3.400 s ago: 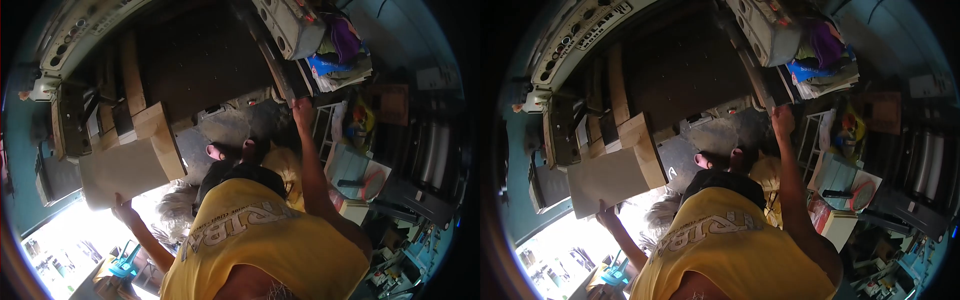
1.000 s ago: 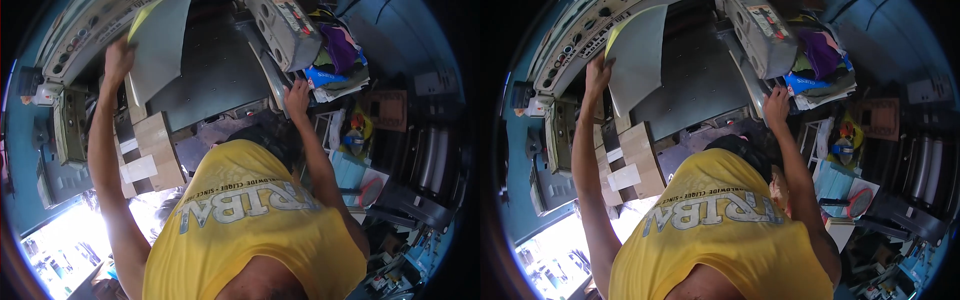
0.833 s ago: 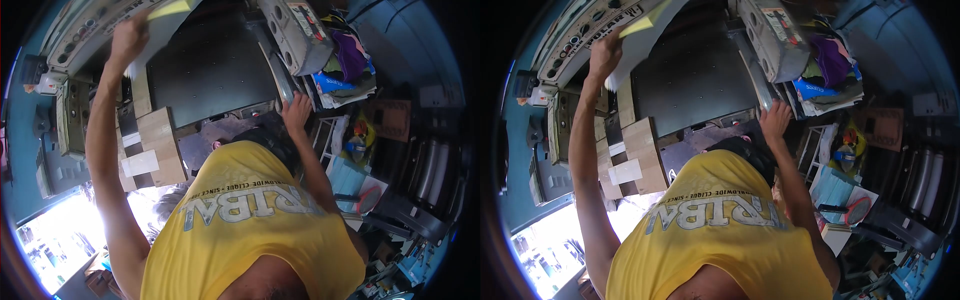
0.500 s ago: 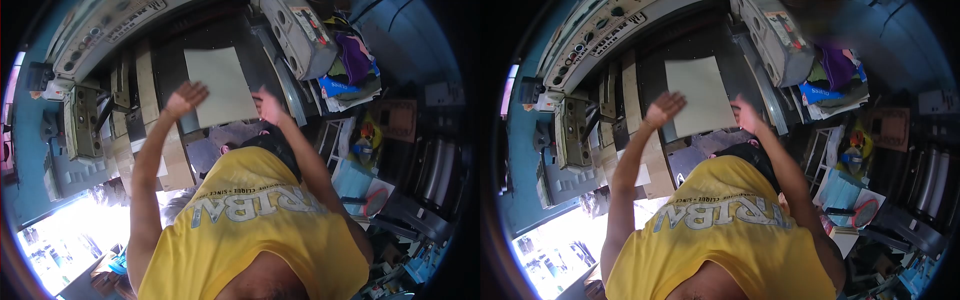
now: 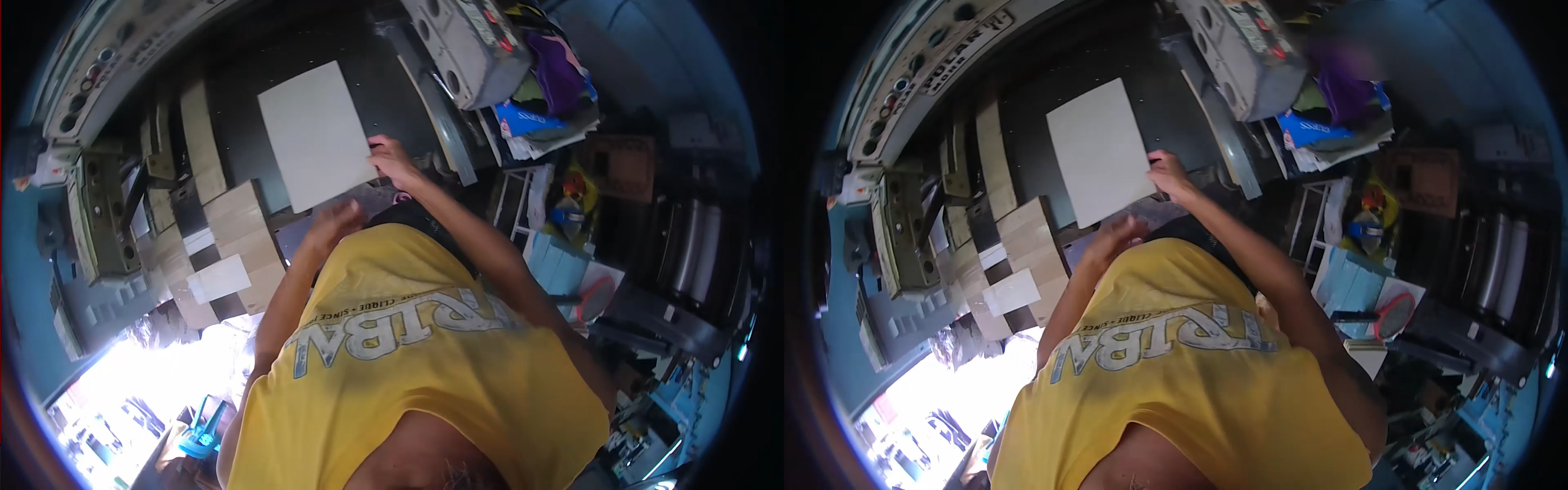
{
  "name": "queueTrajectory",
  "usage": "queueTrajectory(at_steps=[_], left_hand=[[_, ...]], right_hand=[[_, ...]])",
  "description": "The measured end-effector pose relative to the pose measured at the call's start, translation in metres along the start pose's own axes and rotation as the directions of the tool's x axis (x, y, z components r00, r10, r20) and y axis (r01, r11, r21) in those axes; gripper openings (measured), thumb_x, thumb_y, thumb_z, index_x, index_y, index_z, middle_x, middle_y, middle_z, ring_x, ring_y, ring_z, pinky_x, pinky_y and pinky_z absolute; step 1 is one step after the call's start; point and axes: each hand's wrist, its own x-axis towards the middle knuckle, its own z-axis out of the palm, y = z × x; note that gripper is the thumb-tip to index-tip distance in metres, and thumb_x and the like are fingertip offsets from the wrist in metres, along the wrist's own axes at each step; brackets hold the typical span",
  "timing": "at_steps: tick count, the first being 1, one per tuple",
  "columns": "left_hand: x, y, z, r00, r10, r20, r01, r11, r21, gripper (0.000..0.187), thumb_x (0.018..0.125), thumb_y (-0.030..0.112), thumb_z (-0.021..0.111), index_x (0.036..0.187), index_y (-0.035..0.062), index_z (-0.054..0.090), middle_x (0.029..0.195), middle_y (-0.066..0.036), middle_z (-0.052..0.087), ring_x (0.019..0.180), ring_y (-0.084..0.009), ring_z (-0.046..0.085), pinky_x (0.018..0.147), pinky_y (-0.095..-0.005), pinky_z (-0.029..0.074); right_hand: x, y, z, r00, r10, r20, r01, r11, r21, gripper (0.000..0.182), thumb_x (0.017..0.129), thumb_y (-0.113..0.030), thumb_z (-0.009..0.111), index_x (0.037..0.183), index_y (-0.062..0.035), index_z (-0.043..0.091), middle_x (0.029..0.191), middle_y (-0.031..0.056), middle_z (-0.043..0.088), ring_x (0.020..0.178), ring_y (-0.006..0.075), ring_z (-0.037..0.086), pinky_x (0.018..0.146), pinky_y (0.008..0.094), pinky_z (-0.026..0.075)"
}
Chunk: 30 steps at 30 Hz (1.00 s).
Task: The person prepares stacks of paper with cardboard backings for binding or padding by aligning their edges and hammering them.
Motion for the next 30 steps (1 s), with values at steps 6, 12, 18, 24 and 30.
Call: queueTrajectory(at_steps=[6, 12, 18, 24, 30], left_hand=[[0.048, -0.008, 0.012, 0.978, 0.191, -0.080, -0.206, 0.852, -0.481, 0.046, 0.098, 0.030, 0.062, 0.129, -0.0014, 0.049, 0.122, -0.019, 0.063, 0.117, -0.0300, 0.062, 0.101, -0.0409, 0.050], [0.056, -0.008, 0.005, 0.960, 0.198, -0.196, -0.270, 0.838, -0.474, 0.034, 0.099, 0.020, 0.060, 0.124, -0.0016, 0.051, 0.120, -0.020, 0.063, 0.117, -0.0322, 0.061, 0.098, -0.0410, 0.052], [0.061, 0.000, 0.019, 0.964, 0.191, -0.185, -0.258, 0.842, -0.473, 0.031, 0.100, 0.019, 0.056, 0.124, -0.0003, 0.052, 0.122, -0.021, 0.061, 0.118, -0.0336, 0.061, 0.097, -0.0427, 0.053], [0.063, -0.002, 0.016, 0.972, 0.172, -0.159, -0.227, 0.860, -0.457, 0.029, 0.102, 0.020, 0.053, 0.124, 0.0010, 0.052, 0.122, -0.020, 0.062, 0.119, -0.0337, 0.060, 0.098, -0.0425, 0.053], [0.062, -0.001, 0.018, 0.972, 0.169, -0.163, -0.226, 0.862, -0.454, 0.029, 0.102, 0.020, 0.053, 0.124, 0.0020, 0.052, 0.123, -0.019, 0.062, 0.119, -0.0328, 0.061, 0.097, -0.0419, 0.054]], right_hand=[[-0.020, 0.000, -0.030, 0.978, -0.211, 0.001, 0.176, 0.812, -0.556, 0.041, 0.081, -0.012, 0.073, 0.118, -0.0020, 0.059, 0.096, 0.0151, 0.065, 0.081, 0.0290, 0.065, 0.072, 0.0401, 0.055], [-0.115, 0.000, -0.130, 0.704, -0.427, -0.568, -0.380, 0.448, -0.809, 0.046, 0.079, -0.029, 0.078, 0.107, 0.0000, 0.057, 0.109, 0.0214, 0.062, 0.105, 0.0381, 0.062, 0.087, 0.0484, 0.052], [-0.099, 0.039, -0.153, 0.669, -0.160, -0.726, -0.300, 0.835, -0.461, 0.038, 0.075, -0.026, 0.081, 0.098, -0.0026, 0.060, 0.090, 0.0206, 0.070, 0.087, 0.0414, 0.069, 0.080, 0.0482, 0.053], [-0.093, 0.051, -0.195, 0.587, -0.214, -0.781, -0.143, 0.922, -0.360, 0.033, 0.077, -0.018, 0.080, 0.096, 0.0011, 0.060, 0.080, 0.0189, 0.069, 0.070, 0.0326, 0.071, 0.065, 0.0429, 0.058], [-0.103, 0.043, -0.178, 0.816, -0.021, -0.578, -0.013, 0.998, -0.055, 0.016, 0.087, -0.004, 0.069, 0.093, 0.0065, 0.059, 0.076, 0.0163, 0.068, 0.060, 0.0215, 0.070, 0.050, 0.0337, 0.060]])
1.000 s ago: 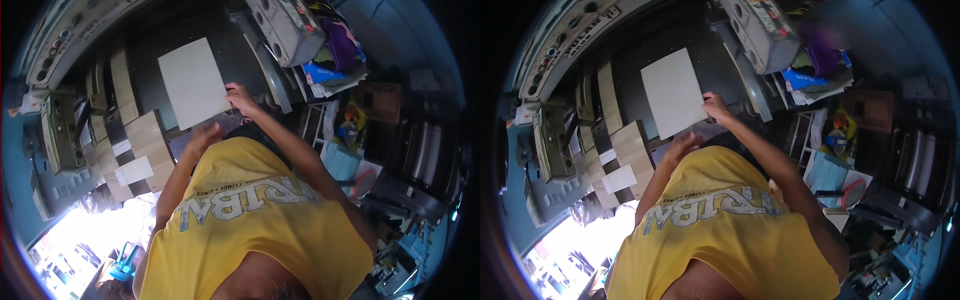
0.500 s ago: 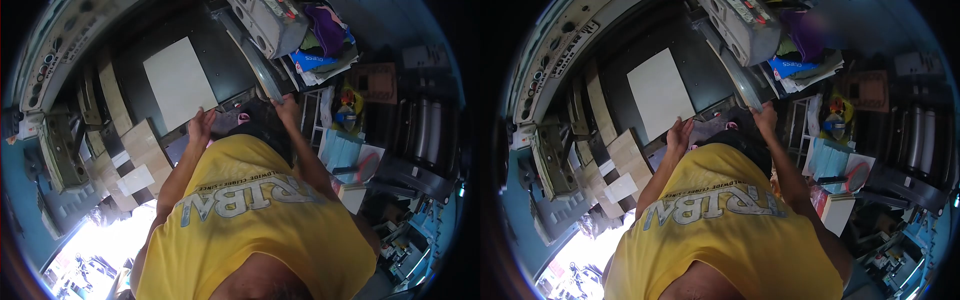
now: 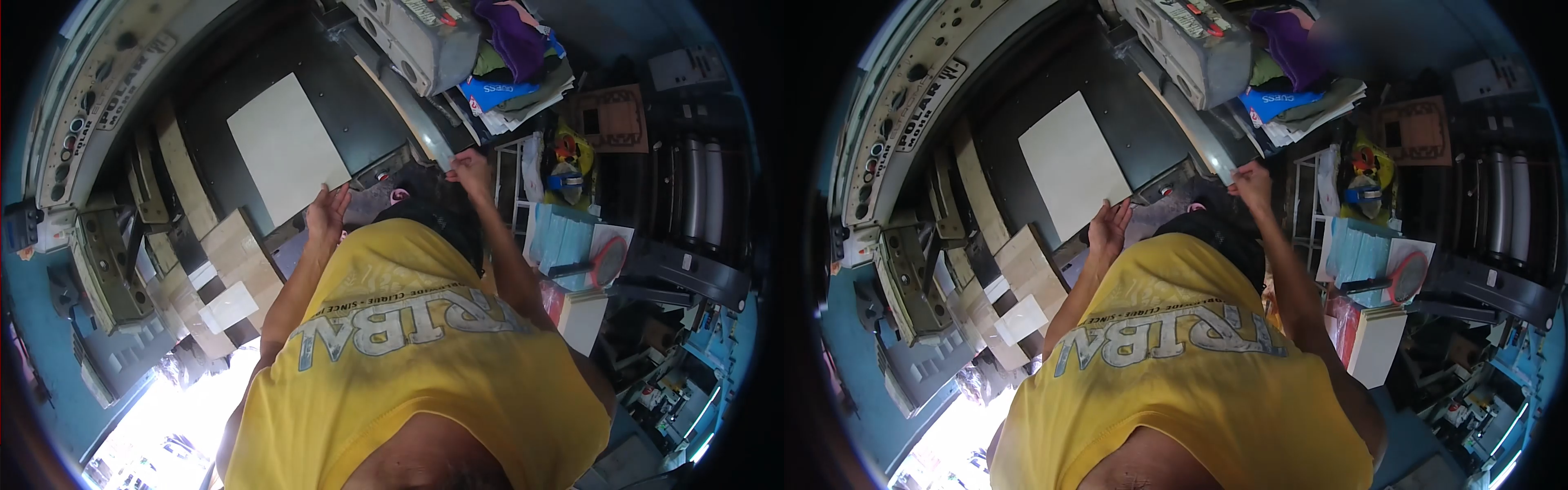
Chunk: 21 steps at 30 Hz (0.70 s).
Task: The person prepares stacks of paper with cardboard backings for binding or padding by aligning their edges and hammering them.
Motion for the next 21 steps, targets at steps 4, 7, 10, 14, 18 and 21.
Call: queueTrajectory(at_steps=[4, 7, 10, 14, 18, 21], left_hand=[[0.002, 0.000, -0.002, 1.000, -0.008, 0.008, 0.007, 1.000, 0.001, 0.029, 0.102, 0.021, 0.053, 0.124, 0.0018, 0.052, 0.123, -0.019, 0.063, 0.118, -0.0324, 0.062, 0.096, -0.0413, 0.054], [0.000, 0.000, -0.002, 1.000, 0.002, 0.001, -0.002, 1.000, 0.015, 0.031, 0.102, 0.021, 0.053, 0.124, 0.0010, 0.052, 0.123, -0.019, 0.063, 0.118, -0.0320, 0.062, 0.096, -0.0407, 0.054], [0.002, -0.002, -0.002, 1.000, 0.011, 0.010, -0.011, 1.000, 0.013, 0.032, 0.102, 0.023, 0.053, 0.124, 0.0002, 0.052, 0.123, -0.020, 0.063, 0.117, -0.0315, 0.062, 0.096, -0.0403, 0.054], [0.003, 0.002, -0.002, 1.000, 0.000, 0.000, 0.000, 1.000, -0.011, 0.032, 0.101, 0.024, 0.054, 0.123, 0.0000, 0.053, 0.122, -0.022, 0.063, 0.117, -0.0312, 0.063, 0.096, -0.0409, 0.054], [0.005, 0.003, -0.005, 1.000, 0.020, -0.008, -0.020, 0.999, -0.036, 0.033, 0.101, 0.025, 0.055, 0.122, -0.0011, 0.054, 0.119, -0.023, 0.064, 0.114, -0.0310, 0.064, 0.096, -0.0418, 0.054], [0.007, 0.006, -0.008, 0.999, 0.039, -0.017, -0.040, 0.998, -0.056, 0.033, 0.100, 0.024, 0.056, 0.119, -0.0027, 0.054, 0.115, -0.023, 0.065, 0.111, -0.0310, 0.064, 0.096, -0.0421, 0.054]], right_hand=[[-0.008, 0.010, 0.015, 0.999, 0.033, 0.013, -0.030, 0.980, -0.194, 0.022, 0.087, -0.014, 0.075, 0.090, 0.0041, 0.062, 0.074, 0.0144, 0.068, 0.060, 0.0211, 0.070, 0.051, 0.0326, 0.059], [0.002, 0.004, 0.011, 0.979, 0.045, -0.201, -0.124, 0.906, -0.405, 0.037, 0.083, -0.031, 0.080, 0.084, 0.0023, 0.064, 0.074, 0.0138, 0.069, 0.058, 0.0189, 0.068, 0.051, 0.0322, 0.058], [0.006, -0.030, 0.010, 0.914, 0.347, -0.208, -0.370, 0.925, -0.083, 0.047, 0.078, -0.043, 0.083, 0.081, 0.0006, 0.066, 0.074, 0.0121, 0.069, 0.056, 0.0174, 0.067, 0.051, 0.0320, 0.058], [0.019, -0.003, 0.007, 0.964, 0.231, -0.134, -0.245, 0.965, -0.094, 0.039, 0.084, -0.038, 0.078, 0.081, -0.0008, 0.066, 0.070, 0.0078, 0.067, 0.058, 0.0141, 0.065, 0.050, 0.0301, 0.057], [0.001, 0.013, -0.034, 0.989, 0.141, -0.044, -0.145, 0.986, -0.087, 0.029, 0.089, -0.031, 0.074, 0.081, -0.0053, 0.065, 0.069, 0.0033, 0.063, 0.058, 0.0102, 0.061, 0.051, 0.0270, 0.054], [-0.046, 0.011, -0.087, 0.984, 0.175, 0.044, -0.173, 0.984, -0.049, 0.015, 0.095, -0.023, 0.066, 0.091, -0.0089, 0.065, 0.068, -0.0032, 0.055, 0.059, 0.0064, 0.052, 0.053, 0.0235, 0.042]])
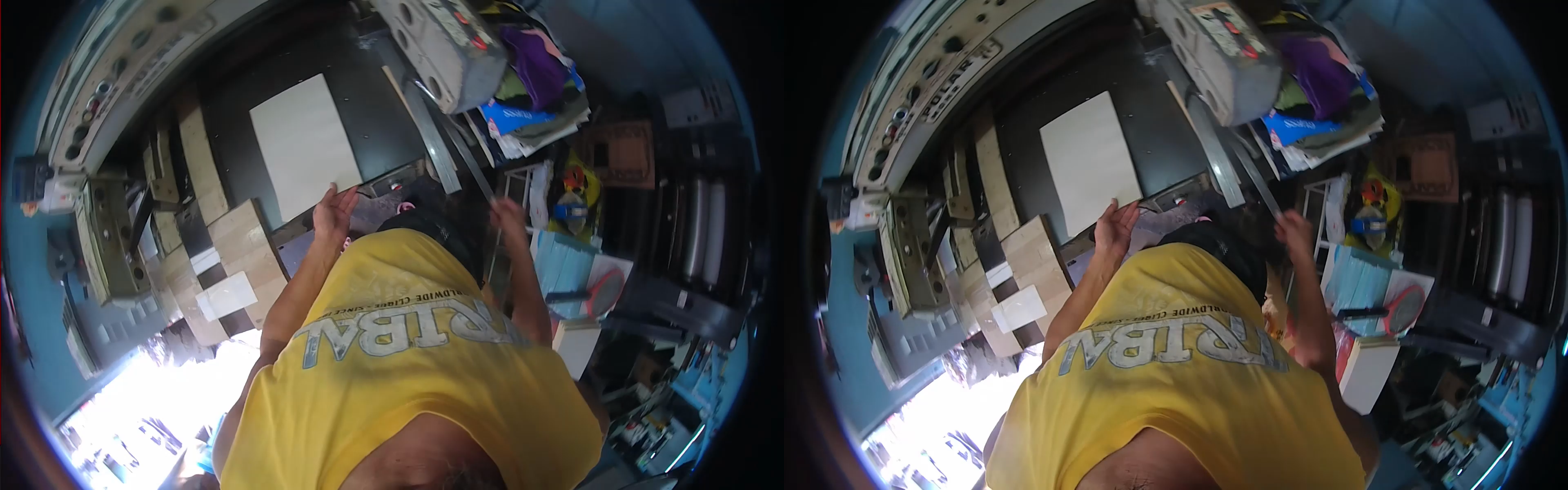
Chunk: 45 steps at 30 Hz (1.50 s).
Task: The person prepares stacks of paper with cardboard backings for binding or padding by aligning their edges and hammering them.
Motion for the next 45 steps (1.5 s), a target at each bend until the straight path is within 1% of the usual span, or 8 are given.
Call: queueTrajectory(at_steps=[3, 8, 17, 21, 23, 27, 39, 45], left_hand=[[-0.012, 0.008, 0.009, 1.000, 0.021, -0.016, -0.021, 0.999, -0.030, 0.032, 0.099, 0.022, 0.057, 0.117, -0.0050, 0.054, 0.112, -0.023, 0.065, 0.108, -0.0319, 0.065, 0.096, -0.0424, 0.054], [-0.026, 0.026, 0.023, 0.997, 0.067, -0.031, -0.069, 0.996, -0.055, 0.032, 0.099, 0.021, 0.059, 0.115, -0.0071, 0.054, 0.109, -0.024, 0.065, 0.104, -0.0326, 0.066, 0.096, -0.0430, 0.053], [-0.028, 0.040, 0.037, 0.996, 0.086, -0.001, -0.086, 0.991, -0.099, 0.031, 0.100, 0.021, 0.058, 0.116, -0.0048, 0.053, 0.109, -0.022, 0.065, 0.104, -0.0311, 0.067, 0.094, -0.0414, 0.055], [-0.012, 0.029, 0.030, 0.997, 0.076, -0.025, -0.077, 0.995, -0.055, 0.032, 0.101, 0.022, 0.057, 0.119, -0.0030, 0.053, 0.111, -0.021, 0.066, 0.104, -0.0303, 0.067, 0.093, -0.0400, 0.055], [-0.004, 0.015, 0.019, 0.995, 0.076, -0.058, -0.078, 0.997, -0.023, 0.033, 0.101, 0.023, 0.057, 0.120, -0.0033, 0.053, 0.111, -0.021, 0.066, 0.104, -0.0300, 0.067, 0.092, -0.0399, 0.055], [0.010, -0.005, 0.011, 0.990, 0.103, -0.097, -0.105, 0.994, -0.012, 0.032, 0.099, 0.022, 0.060, 0.113, -0.0067, 0.054, 0.108, -0.021, 0.066, 0.098, -0.0308, 0.069, 0.084, -0.0404, 0.059], [0.002, -0.017, 0.011, 0.930, 0.185, -0.319, -0.099, 0.959, 0.266, 0.033, 0.093, 0.028, 0.070, 0.100, -0.0021, 0.061, 0.086, -0.012, 0.069, 0.064, -0.0187, 0.065, 0.057, -0.0334, 0.058], [0.000, -0.020, 0.020, 0.871, 0.284, -0.400, -0.080, 0.886, 0.456, 0.032, 0.091, 0.028, 0.071, 0.089, -0.0024, 0.063, 0.080, -0.011, 0.068, 0.060, -0.0178, 0.065, 0.053, -0.0320, 0.058]], right_hand=[[-0.073, -0.007, -0.056, 0.994, 0.045, 0.101, -0.070, 0.964, 0.258, 0.013, 0.096, -0.017, 0.064, 0.104, -0.0075, 0.064, 0.083, -0.0046, 0.060, 0.070, 0.0054, 0.055, 0.066, 0.0229, 0.048], [-0.157, -0.022, -0.116, 0.989, -0.001, 0.150, -0.009, 0.998, 0.066, 0.016, 0.095, -0.017, 0.065, 0.102, -0.0026, 0.065, 0.076, -0.0003, 0.060, 0.066, 0.0089, 0.055, 0.062, 0.0257, 0.045], [-0.086, -0.019, 0.055, 0.977, -0.071, 0.201, 0.111, 0.974, -0.196, 0.011, 0.094, -0.014, 0.063, 0.094, -0.0041, 0.067, 0.071, -0.0013, 0.059, 0.058, 0.0065, 0.049, 0.052, 0.0229, 0.038], [-0.022, -0.016, 0.145, 0.910, -0.111, 0.399, 0.162, 0.982, -0.096, 0.009, 0.095, -0.008, 0.060, 0.092, -0.0017, 0.065, 0.075, 0.0026, 0.063, 0.064, 0.0102, 0.064, 0.054, 0.0259, 0.049], [0.002, -0.021, 0.186, 0.838, -0.103, 0.536, 0.263, 0.937, -0.230, 0.009, 0.096, -0.004, 0.056, 0.093, 0.0017, 0.062, 0.078, 0.0065, 0.066, 0.072, 0.0149, 0.070, 0.059, 0.0264, 0.055], [-0.001, -0.046, 0.244, 0.810, -0.034, 0.586, 0.112, 0.989, -0.098, 0.011, 0.097, -0.003, 0.054, 0.098, 0.0059, 0.059, 0.081, 0.0128, 0.068, 0.071, 0.0201, 0.072, 0.056, 0.0264, 0.055], [0.005, -0.034, 0.271, 0.758, 0.005, 0.652, 0.075, 0.993, -0.095, 0.012, 0.097, -0.007, 0.054, 0.098, 0.0040, 0.059, 0.083, 0.0139, 0.069, 0.071, 0.0209, 0.071, 0.063, 0.0297, 0.056], [0.009, -0.034, 0.270, 0.742, 0.022, 0.670, 0.060, 0.993, -0.099, 0.012, 0.098, -0.007, 0.054, 0.099, 0.0037, 0.059, 0.083, 0.0133, 0.069, 0.071, 0.0206, 0.071, 0.063, 0.0296, 0.056]])
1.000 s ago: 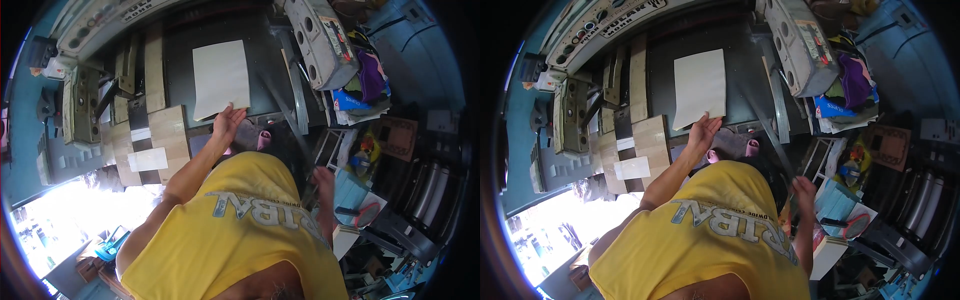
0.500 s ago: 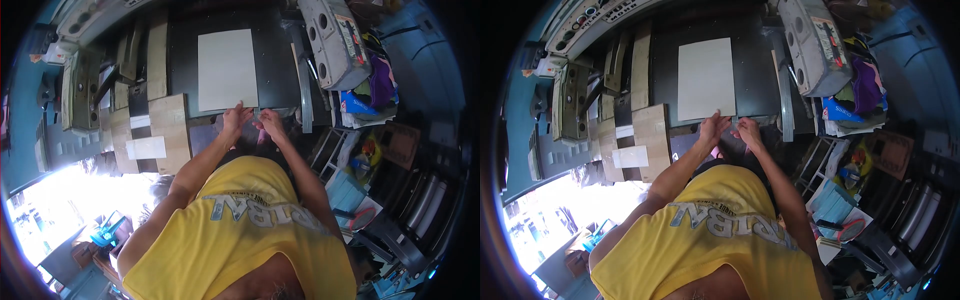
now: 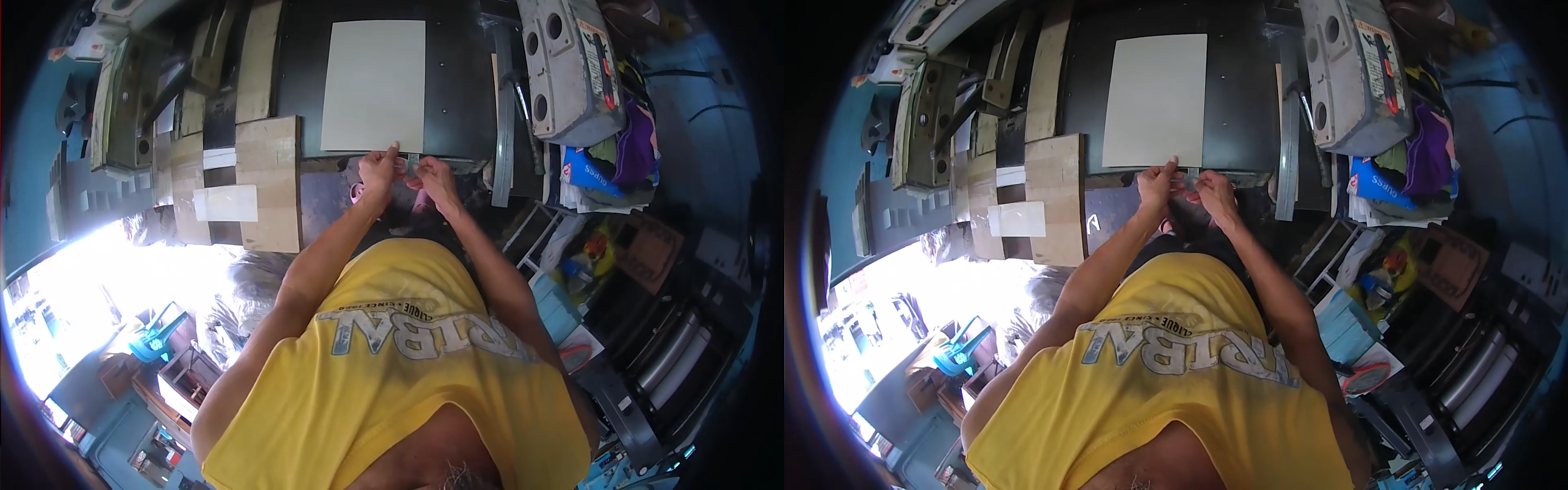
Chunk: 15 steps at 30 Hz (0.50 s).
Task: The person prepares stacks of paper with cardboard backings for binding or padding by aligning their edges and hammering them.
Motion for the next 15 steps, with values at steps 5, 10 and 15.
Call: queueTrajectory(at_steps=[5, 10, 15], left_hand=[[-0.0054, -0.0019, -0.0010, 1.000, -0.027, 0.007, 0.027, 1.000, -0.003, 0.030, 0.093, 0.028, 0.068, 0.090, -0.0017, 0.065, 0.079, -0.010, 0.069, 0.061, -0.0175, 0.065, 0.053, -0.0335, 0.058], [-0.0063, -0.0040, 0.0016, 0.999, -0.028, 0.030, 0.030, 0.998, -0.046, 0.029, 0.095, 0.028, 0.066, 0.091, -0.0006, 0.066, 0.080, -0.009, 0.070, 0.063, -0.0168, 0.065, 0.053, -0.0345, 0.058], [-0.0054, -0.0052, 0.0011, 0.999, -0.029, 0.034, 0.031, 0.998, -0.046, 0.028, 0.095, 0.028, 0.065, 0.090, 0.0001, 0.065, 0.082, -0.009, 0.071, 0.063, -0.0164, 0.065, 0.053, -0.0340, 0.057]], right_hand=[[-0.0018, -0.0052, -0.0022, 1.000, 0.008, 0.002, -0.008, 1.000, -0.030, 0.012, 0.097, -0.008, 0.054, 0.100, 0.0031, 0.060, 0.083, 0.0123, 0.069, 0.069, 0.0189, 0.069, 0.063, 0.0287, 0.055], [0.0007, -0.0019, -0.0049, 1.000, -0.010, 0.008, 0.011, 0.999, -0.053, 0.013, 0.097, -0.008, 0.053, 0.099, 0.0025, 0.061, 0.082, 0.0111, 0.069, 0.067, 0.0167, 0.067, 0.063, 0.0275, 0.053], [0.0016, -0.0034, -0.0066, 1.000, 0.010, 0.021, -0.008, 0.996, -0.094, 0.013, 0.098, -0.010, 0.054, 0.098, 0.0000, 0.063, 0.081, 0.0092, 0.070, 0.067, 0.0146, 0.067, 0.061, 0.0252, 0.050]])
